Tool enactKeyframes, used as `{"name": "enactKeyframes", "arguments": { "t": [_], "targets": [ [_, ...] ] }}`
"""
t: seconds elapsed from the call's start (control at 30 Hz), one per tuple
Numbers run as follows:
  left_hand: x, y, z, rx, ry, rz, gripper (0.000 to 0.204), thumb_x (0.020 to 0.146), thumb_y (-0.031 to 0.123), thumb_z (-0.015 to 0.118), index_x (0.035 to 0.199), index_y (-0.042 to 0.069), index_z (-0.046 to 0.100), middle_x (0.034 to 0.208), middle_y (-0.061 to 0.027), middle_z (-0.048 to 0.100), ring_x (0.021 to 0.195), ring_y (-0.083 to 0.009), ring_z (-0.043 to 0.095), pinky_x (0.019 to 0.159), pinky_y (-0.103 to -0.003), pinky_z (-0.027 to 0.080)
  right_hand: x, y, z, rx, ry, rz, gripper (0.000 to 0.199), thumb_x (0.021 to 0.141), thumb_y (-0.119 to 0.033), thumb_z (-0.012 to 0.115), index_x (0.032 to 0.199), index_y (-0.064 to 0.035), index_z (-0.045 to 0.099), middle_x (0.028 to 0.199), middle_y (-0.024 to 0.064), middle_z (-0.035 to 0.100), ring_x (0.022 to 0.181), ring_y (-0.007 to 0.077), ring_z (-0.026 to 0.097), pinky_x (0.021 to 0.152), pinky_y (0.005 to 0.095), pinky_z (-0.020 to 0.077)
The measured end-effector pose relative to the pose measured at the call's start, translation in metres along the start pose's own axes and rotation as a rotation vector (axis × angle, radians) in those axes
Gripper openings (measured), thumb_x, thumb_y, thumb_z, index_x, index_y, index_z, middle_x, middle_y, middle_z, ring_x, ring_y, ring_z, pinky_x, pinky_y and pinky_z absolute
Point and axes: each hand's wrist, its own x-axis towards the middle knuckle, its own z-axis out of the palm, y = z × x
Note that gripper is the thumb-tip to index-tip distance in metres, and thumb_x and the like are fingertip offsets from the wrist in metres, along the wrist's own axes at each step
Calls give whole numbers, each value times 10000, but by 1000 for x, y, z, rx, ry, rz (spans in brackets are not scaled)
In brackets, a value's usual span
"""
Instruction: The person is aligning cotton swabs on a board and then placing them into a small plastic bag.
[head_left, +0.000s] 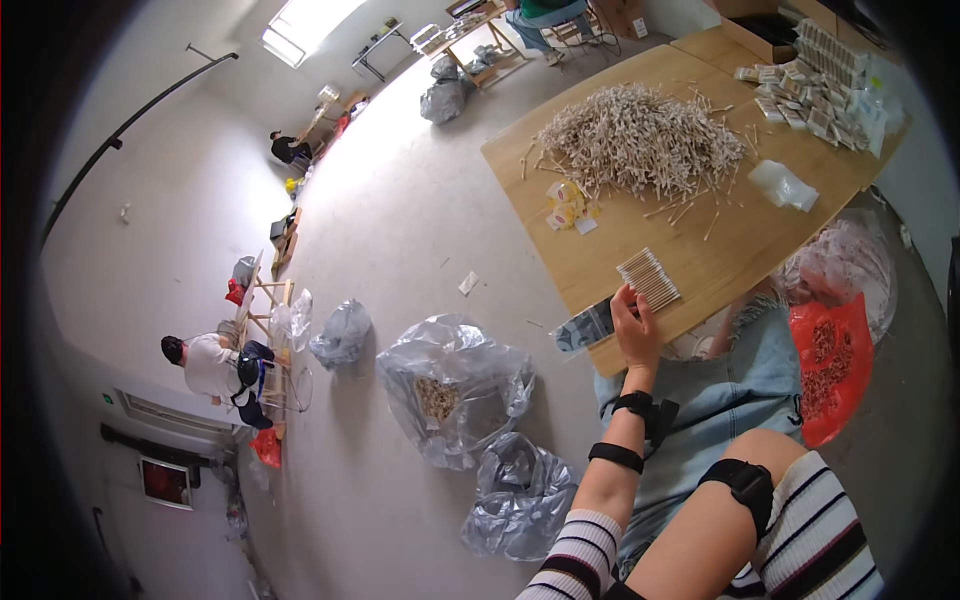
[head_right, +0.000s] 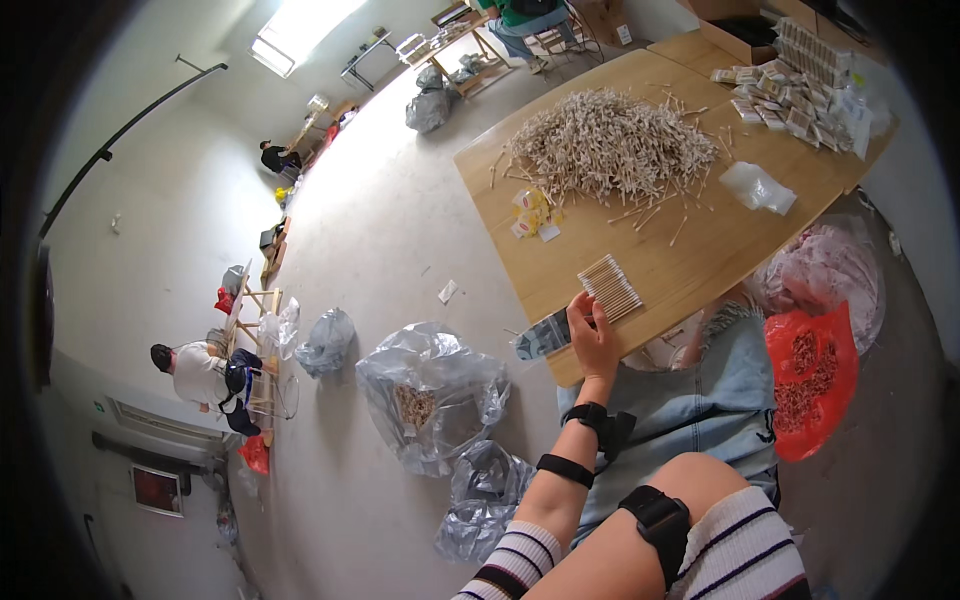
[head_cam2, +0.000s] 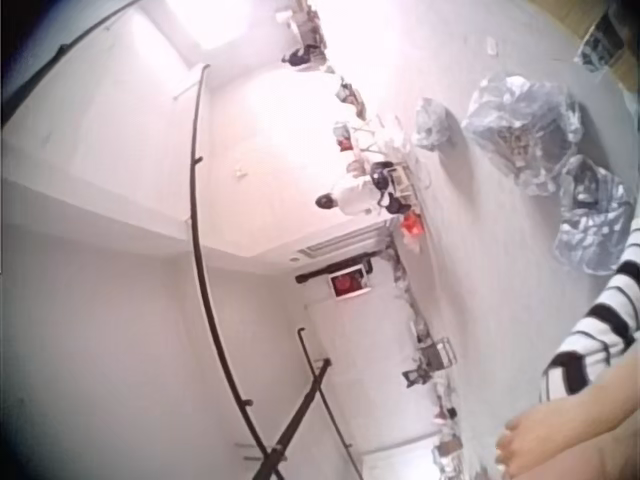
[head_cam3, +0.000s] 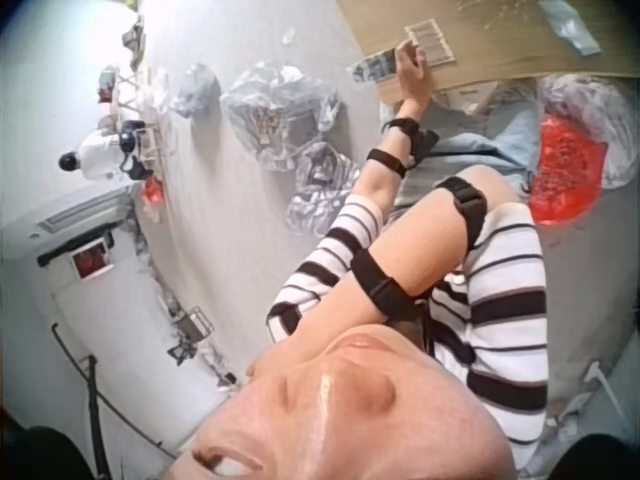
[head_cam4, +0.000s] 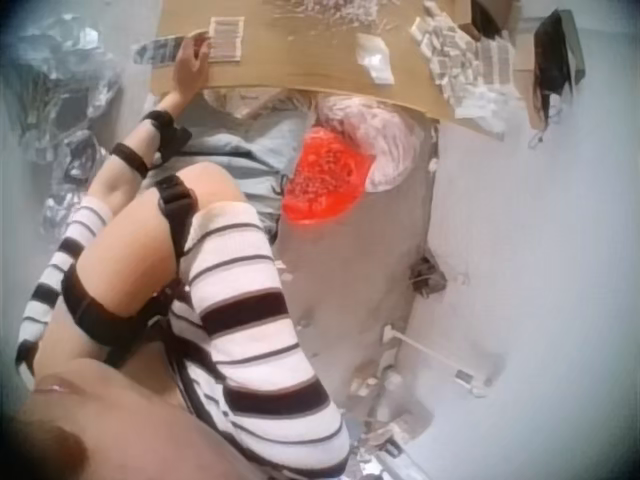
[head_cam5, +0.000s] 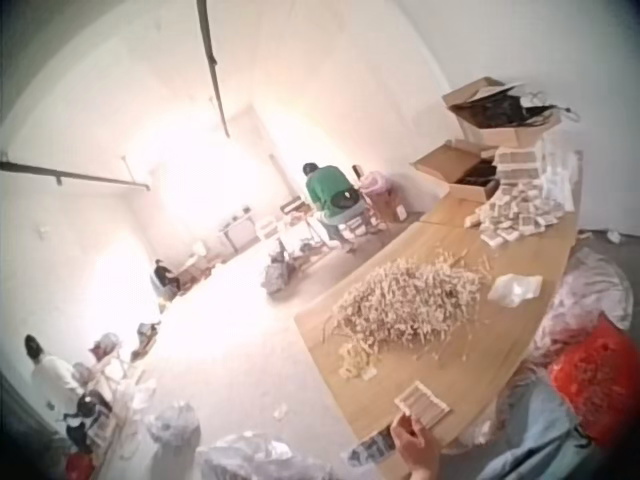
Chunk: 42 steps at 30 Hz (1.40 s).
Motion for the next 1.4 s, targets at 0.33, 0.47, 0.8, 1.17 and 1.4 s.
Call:
{"name": "enactKeyframes", "arguments": {
  "t": [0.33,0.47,0.8,1.17,1.4],
  "targets": [
    [0,-1,6,1,-9,-2,328,1007,244,512,1229,2,517,1075,-151,626,894,-234,629,807,-348,509,4,1,5,15,21,-56,243,909,-209,549,884,29,594,868,228,652,854,396,643,766,464,507],
    [0,-1,6,2,-20,-12,325,1003,239,516,1222,-3,521,1078,-153,626,907,-237,628,817,-348,505,6,0,4,23,35,-84,240,904,-209,556,881,27,596,869,226,652,859,395,640,769,463,505],
    [-1,1,4,32,-16,-14,325,1005,240,515,1212,-11,527,1089,-153,622,939,-238,624,836,-341,497,2,0,3,58,73,-118,233,891,-211,574,874,20,600,873,221,651,871,392,635,777,460,502],
    [0,1,4,18,-21,-2,332,1015,259,509,1203,-15,525,1091,-143,620,900,-220,617,815,-337,493,0,4,8,126,127,-166,227,876,-212,593,866,14,605,877,216,650,884,389,629,786,458,498],
    [-1,1,4,12,-19,7,329,1011,237,509,1221,-16,517,1070,-154,620,902,-241,617,816,-345,498,-3,7,8,144,175,-185,223,866,-213,606,861,10,608,880,212,649,892,387,625,791,456,495]
  ]
}}
